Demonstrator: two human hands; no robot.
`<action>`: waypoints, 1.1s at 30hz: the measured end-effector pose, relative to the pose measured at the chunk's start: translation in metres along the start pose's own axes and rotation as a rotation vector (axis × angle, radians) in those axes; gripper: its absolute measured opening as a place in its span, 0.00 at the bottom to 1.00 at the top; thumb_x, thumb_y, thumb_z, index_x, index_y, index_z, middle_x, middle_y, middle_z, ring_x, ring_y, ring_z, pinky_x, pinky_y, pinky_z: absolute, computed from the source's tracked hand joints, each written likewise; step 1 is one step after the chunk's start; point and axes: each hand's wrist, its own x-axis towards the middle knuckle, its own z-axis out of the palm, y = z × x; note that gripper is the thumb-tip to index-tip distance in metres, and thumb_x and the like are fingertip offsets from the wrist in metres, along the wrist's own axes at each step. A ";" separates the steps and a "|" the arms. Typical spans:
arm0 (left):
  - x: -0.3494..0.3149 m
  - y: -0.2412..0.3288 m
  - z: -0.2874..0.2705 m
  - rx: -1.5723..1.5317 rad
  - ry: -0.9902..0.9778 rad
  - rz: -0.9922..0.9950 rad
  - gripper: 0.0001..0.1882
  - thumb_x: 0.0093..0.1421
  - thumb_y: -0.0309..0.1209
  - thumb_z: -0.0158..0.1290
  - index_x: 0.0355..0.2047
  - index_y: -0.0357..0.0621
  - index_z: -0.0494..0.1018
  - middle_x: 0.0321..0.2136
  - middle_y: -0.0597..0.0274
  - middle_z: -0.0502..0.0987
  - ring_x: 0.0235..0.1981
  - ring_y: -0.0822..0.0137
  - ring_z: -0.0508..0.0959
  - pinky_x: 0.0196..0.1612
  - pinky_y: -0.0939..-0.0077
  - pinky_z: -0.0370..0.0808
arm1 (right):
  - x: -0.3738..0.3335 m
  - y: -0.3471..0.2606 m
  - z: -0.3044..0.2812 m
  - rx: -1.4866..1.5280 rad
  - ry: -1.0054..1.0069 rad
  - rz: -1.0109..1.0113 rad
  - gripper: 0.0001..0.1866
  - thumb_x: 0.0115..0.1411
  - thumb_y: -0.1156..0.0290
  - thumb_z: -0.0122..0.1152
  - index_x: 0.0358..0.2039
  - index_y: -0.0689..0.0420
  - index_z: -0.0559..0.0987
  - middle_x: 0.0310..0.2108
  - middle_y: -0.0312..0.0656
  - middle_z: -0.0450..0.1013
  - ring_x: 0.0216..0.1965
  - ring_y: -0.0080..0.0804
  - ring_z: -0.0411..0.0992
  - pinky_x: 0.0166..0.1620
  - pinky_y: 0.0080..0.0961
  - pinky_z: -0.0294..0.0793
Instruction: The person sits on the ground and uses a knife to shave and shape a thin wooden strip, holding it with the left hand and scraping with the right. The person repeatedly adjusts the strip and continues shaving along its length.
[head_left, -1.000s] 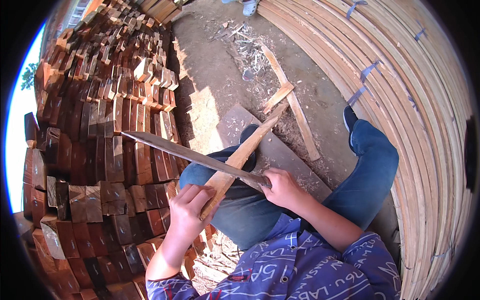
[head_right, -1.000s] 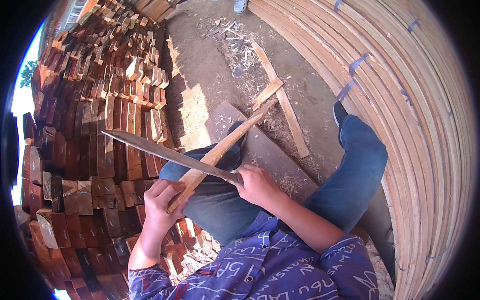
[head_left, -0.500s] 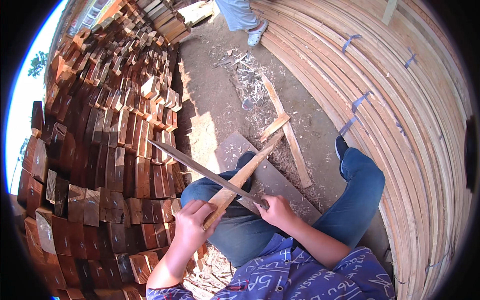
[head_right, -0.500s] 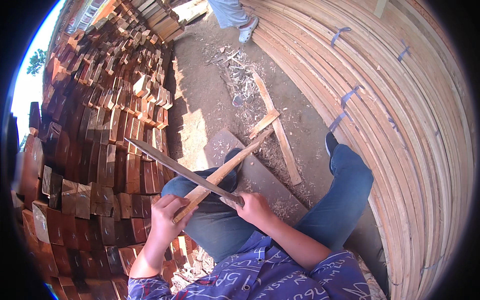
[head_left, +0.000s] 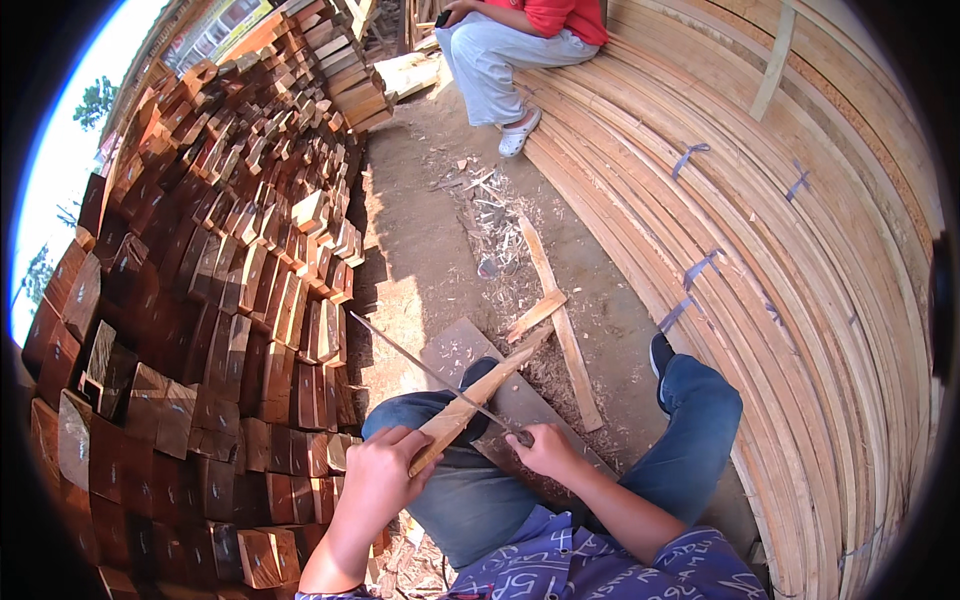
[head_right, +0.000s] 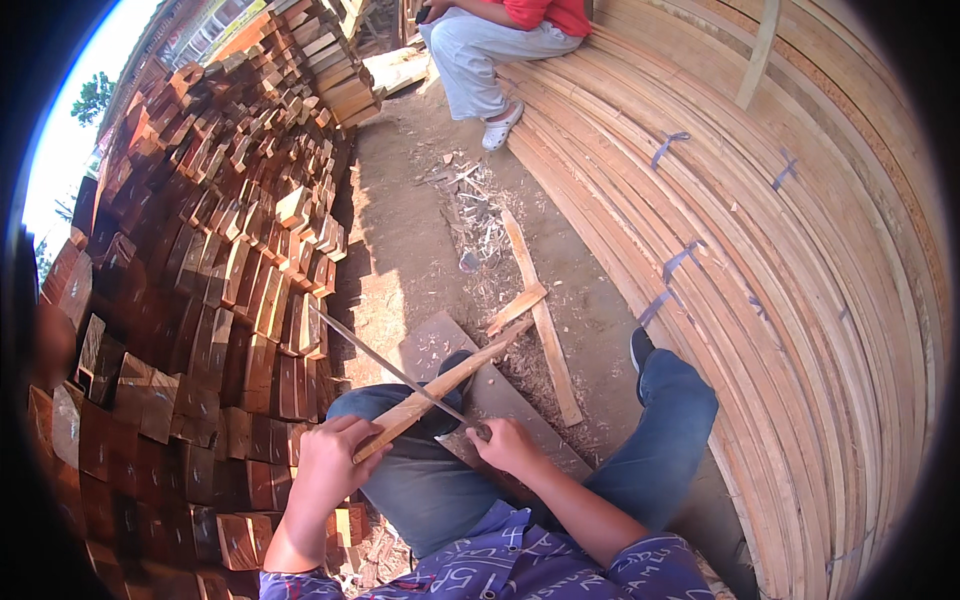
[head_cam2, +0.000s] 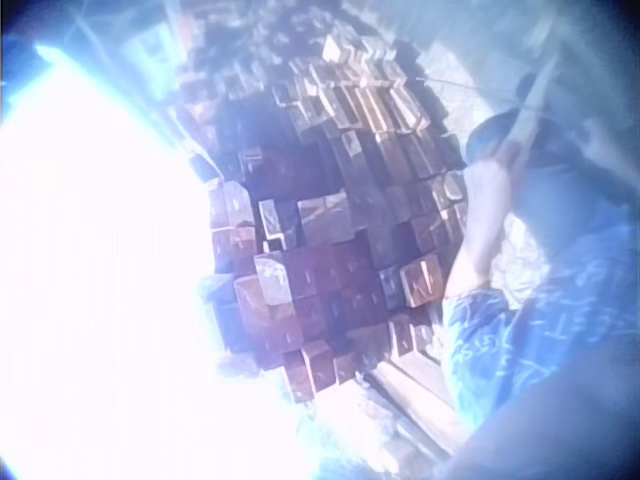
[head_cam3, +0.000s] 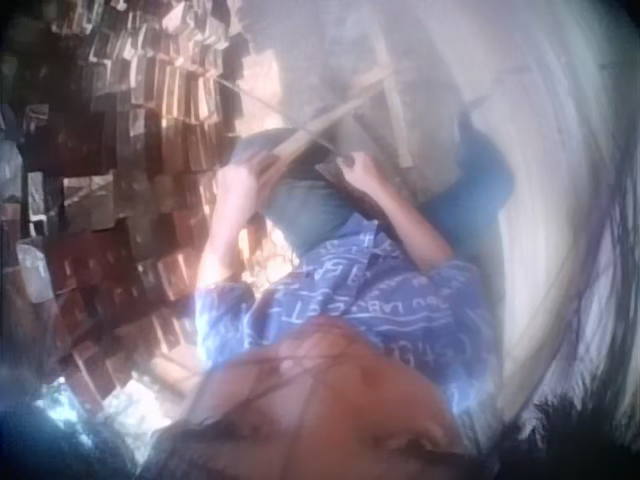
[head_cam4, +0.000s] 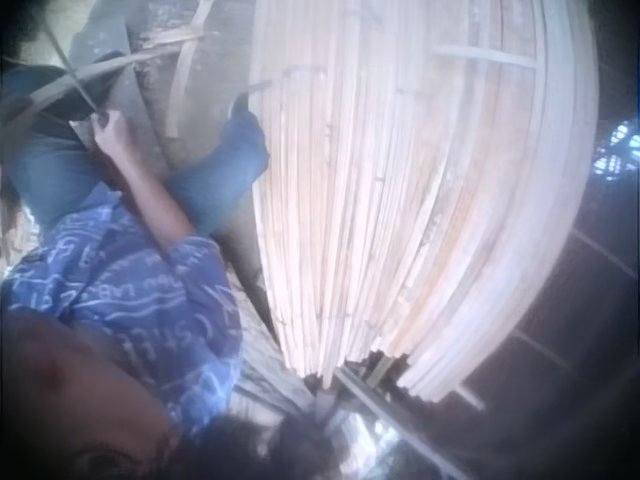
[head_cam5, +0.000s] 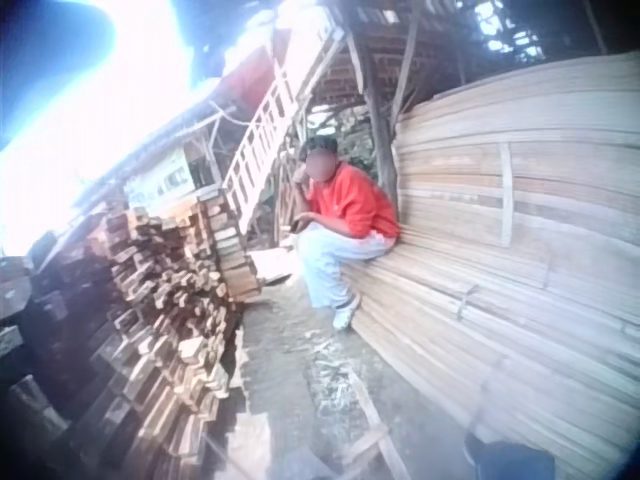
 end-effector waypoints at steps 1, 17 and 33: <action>0.000 -0.002 0.000 -0.012 0.007 0.003 0.11 0.45 0.29 0.68 0.30 0.43 0.80 0.25 0.61 0.79 0.27 0.56 0.79 0.29 0.65 0.76 | -0.001 0.000 0.002 -0.004 -0.013 0.051 0.19 0.60 0.55 0.62 0.33 0.63 0.81 0.27 0.60 0.77 0.34 0.61 0.76 0.39 0.48 0.76; -0.031 0.049 -0.042 -0.985 0.427 0.156 0.15 0.49 0.35 0.68 0.35 0.41 0.81 0.35 0.50 0.83 0.41 0.51 0.82 0.45 0.51 0.77 | -0.009 0.006 0.003 -0.136 0.023 0.116 0.15 0.57 0.60 0.62 0.27 0.60 0.82 0.25 0.57 0.76 0.32 0.60 0.76 0.36 0.47 0.76; -0.019 0.011 -0.003 -0.151 0.151 -0.156 0.22 0.39 0.33 0.71 0.36 0.40 0.80 0.35 0.58 0.83 0.46 0.57 0.80 0.55 0.53 0.68 | -0.022 -0.032 -0.014 -0.092 -0.087 0.157 0.20 0.58 0.55 0.62 0.29 0.63 0.81 0.26 0.59 0.77 0.33 0.60 0.76 0.38 0.47 0.76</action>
